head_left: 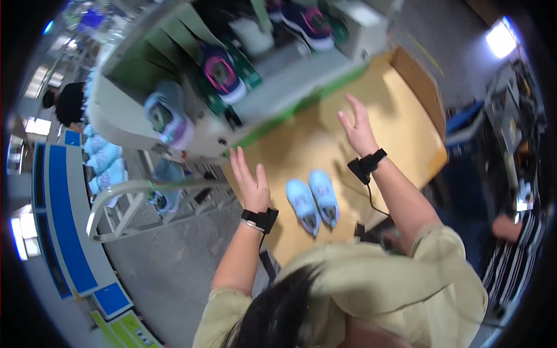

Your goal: Sort and place shoes into a UV sterilization or drying machine in a shoe factory.

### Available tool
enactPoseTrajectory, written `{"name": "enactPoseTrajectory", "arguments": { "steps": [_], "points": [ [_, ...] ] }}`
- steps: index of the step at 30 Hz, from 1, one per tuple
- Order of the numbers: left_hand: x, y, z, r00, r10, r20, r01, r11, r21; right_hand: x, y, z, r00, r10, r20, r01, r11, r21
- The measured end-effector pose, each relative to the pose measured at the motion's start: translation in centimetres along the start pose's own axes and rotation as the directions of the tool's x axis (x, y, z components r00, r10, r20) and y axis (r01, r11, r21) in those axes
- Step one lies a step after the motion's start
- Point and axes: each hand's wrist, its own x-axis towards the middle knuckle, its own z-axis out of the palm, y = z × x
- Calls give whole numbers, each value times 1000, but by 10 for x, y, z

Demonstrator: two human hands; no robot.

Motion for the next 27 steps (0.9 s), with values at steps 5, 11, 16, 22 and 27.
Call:
{"name": "enactPoseTrajectory", "arguments": {
  "steps": [5,11,16,22,27],
  "points": [
    [-166,-72,-6,786,-261,561,-114,830,545,-222,33,-38,901,235,364,71,749,-659],
    [-179,-116,18,755,-82,650,-352,786,508,-360,-18,-77,813,541,214,-344,743,-574],
    [-163,-194,38,809,363,463,-585,573,573,-544,-50,-33,404,913,59,-881,405,-244],
    [-181,-87,68,158,859,487,-899,328,-288,-747,-174,-35,177,912,-370,-963,238,126],
    [-335,31,26,-546,709,447,-543,107,-833,-837,-290,-11,-1,672,-740,-900,322,294]
  ]
}}
